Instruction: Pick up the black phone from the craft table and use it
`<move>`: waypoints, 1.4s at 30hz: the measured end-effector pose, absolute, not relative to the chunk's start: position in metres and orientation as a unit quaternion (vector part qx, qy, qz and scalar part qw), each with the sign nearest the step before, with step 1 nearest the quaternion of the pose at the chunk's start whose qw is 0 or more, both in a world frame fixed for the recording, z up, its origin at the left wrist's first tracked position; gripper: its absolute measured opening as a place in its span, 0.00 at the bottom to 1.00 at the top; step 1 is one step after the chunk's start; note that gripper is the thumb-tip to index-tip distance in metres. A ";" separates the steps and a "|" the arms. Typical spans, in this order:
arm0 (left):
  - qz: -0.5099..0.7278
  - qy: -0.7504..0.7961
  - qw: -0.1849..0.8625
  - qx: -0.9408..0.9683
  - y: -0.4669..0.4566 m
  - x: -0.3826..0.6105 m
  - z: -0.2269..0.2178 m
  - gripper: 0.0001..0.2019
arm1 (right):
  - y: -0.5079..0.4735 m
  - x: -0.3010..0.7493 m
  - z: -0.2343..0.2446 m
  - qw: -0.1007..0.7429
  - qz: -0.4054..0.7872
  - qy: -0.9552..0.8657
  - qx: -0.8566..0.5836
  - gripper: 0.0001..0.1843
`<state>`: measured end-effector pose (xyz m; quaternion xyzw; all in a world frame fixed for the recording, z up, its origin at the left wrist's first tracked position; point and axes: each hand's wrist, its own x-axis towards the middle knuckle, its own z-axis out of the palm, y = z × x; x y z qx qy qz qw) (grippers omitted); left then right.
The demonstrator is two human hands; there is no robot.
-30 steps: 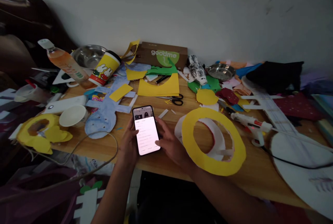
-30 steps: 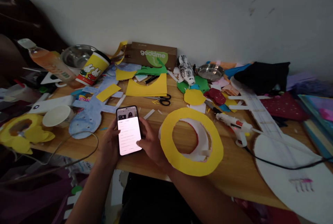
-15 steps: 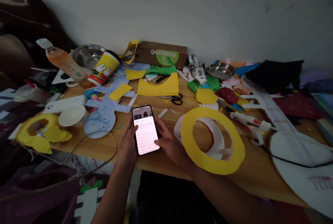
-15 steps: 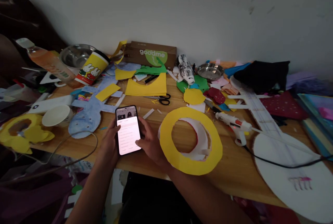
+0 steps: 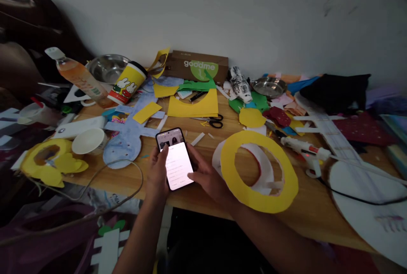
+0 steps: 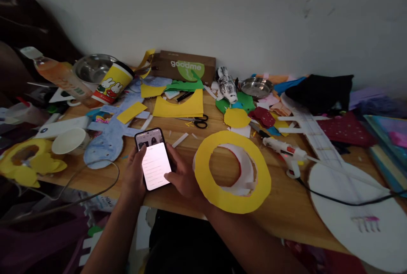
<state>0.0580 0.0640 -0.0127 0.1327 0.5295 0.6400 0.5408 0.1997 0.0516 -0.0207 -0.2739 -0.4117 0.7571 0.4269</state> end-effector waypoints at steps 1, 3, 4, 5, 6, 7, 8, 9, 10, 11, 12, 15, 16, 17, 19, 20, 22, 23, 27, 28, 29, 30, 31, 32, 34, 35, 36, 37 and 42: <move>0.639 0.529 0.543 0.128 0.064 0.058 -0.011 0.20 | 0.052 0.199 -0.021 0.426 0.758 -0.411 -0.275 0.48; 0.635 0.528 0.552 0.116 0.063 0.059 -0.007 0.20 | 0.053 0.199 -0.023 0.426 0.763 -0.405 -0.269 0.48; 0.632 0.528 0.557 0.110 0.062 0.059 -0.005 0.20 | 0.053 0.199 -0.024 0.425 0.766 -0.404 -0.263 0.48; 0.629 0.527 0.562 0.104 0.062 0.059 -0.003 0.20 | 0.053 0.199 -0.025 0.424 0.766 -0.408 -0.260 0.49; 0.628 0.525 0.566 0.099 0.061 0.059 -0.002 0.20 | 0.052 0.200 -0.025 0.420 0.762 -0.418 -0.260 0.49; 0.629 0.524 0.567 0.094 0.061 0.058 -0.002 0.19 | 0.051 0.200 -0.026 0.413 0.755 -0.433 -0.266 0.49; 0.631 0.521 0.567 0.090 0.061 0.058 -0.002 0.18 | 0.050 0.201 -0.026 0.406 0.744 -0.453 -0.277 0.50; 0.634 0.519 0.566 0.087 0.061 0.057 -0.002 0.18 | 0.049 0.202 -0.027 0.397 0.731 -0.473 -0.290 0.50; 0.639 0.516 0.564 0.084 0.061 0.056 -0.003 0.17 | 0.048 0.203 -0.027 0.389 0.717 -0.492 -0.304 0.50; 0.643 0.514 0.562 0.082 0.061 0.056 -0.005 0.17 | 0.047 0.203 -0.027 0.383 0.703 -0.509 -0.318 0.51; 0.649 0.510 0.559 0.081 0.061 0.055 -0.006 0.17 | 0.046 0.203 -0.027 0.378 0.689 -0.523 -0.331 0.51; 0.661 0.497 0.555 0.086 0.061 0.055 -0.010 0.20 | 0.042 0.200 -0.024 0.371 0.637 -0.563 -0.372 0.53; 0.664 0.493 0.556 0.089 0.061 0.055 -0.010 0.21 | 0.041 0.198 -0.022 0.367 0.621 -0.574 -0.387 0.54; 0.666 0.488 0.557 0.092 0.060 0.055 -0.011 0.22 | 0.040 0.196 -0.020 0.363 0.608 -0.581 -0.401 0.54; 0.670 0.481 0.557 0.097 0.059 0.055 -0.012 0.24 | 0.037 0.192 -0.015 0.350 0.593 -0.582 -0.433 0.55; 0.672 0.478 0.557 0.099 0.059 0.055 -0.013 0.24 | 0.036 0.191 -0.014 0.344 0.587 -0.577 -0.451 0.55; 0.675 0.473 0.557 0.104 0.058 0.053 -0.013 0.23 | 0.037 0.189 -0.013 0.344 0.591 -0.562 -0.466 0.54; 0.675 0.469 0.559 0.107 0.057 0.053 -0.013 0.23 | 0.038 0.190 -0.014 0.354 0.603 -0.551 -0.455 0.51; 0.661 0.447 0.589 0.129 0.054 0.051 -0.010 0.25 | 0.047 0.194 -0.020 0.415 0.694 -0.474 -0.349 0.39; 0.657 0.442 0.596 0.135 0.053 0.051 -0.009 0.26 | 0.048 0.196 -0.022 0.420 0.704 -0.461 -0.340 0.38; 0.655 0.438 0.600 0.140 0.052 0.051 -0.009 0.27 | 0.049 0.197 -0.022 0.418 0.707 -0.457 -0.340 0.39; 0.654 0.436 0.601 0.144 0.052 0.051 -0.008 0.27 | 0.049 0.198 -0.023 0.415 0.704 -0.462 -0.346 0.40; 0.655 0.434 0.601 0.148 0.052 0.052 -0.008 0.26 | 0.049 0.198 -0.024 0.412 0.695 -0.470 -0.355 0.41; 0.656 0.434 0.599 0.151 0.051 0.052 -0.008 0.26 | 0.048 0.199 -0.024 0.410 0.687 -0.477 -0.364 0.41; 0.658 0.434 0.595 0.156 0.051 0.053 -0.008 0.26 | 0.046 0.199 -0.025 0.407 0.669 -0.493 -0.380 0.43; 0.660 0.436 0.591 0.159 0.051 0.054 -0.009 0.26 | 0.045 0.198 -0.026 0.404 0.660 -0.503 -0.386 0.44; 0.662 0.439 0.586 0.161 0.051 0.054 -0.010 0.26 | 0.043 0.198 -0.026 0.401 0.651 -0.515 -0.389 0.45; 0.664 0.442 0.580 0.163 0.051 0.055 -0.011 0.25 | 0.043 0.197 -0.025 0.400 0.640 -0.526 -0.393 0.46; 0.678 0.462 0.543 0.177 0.050 0.059 -0.015 0.24 | 0.040 0.186 -0.012 0.408 0.597 -0.540 -0.430 0.50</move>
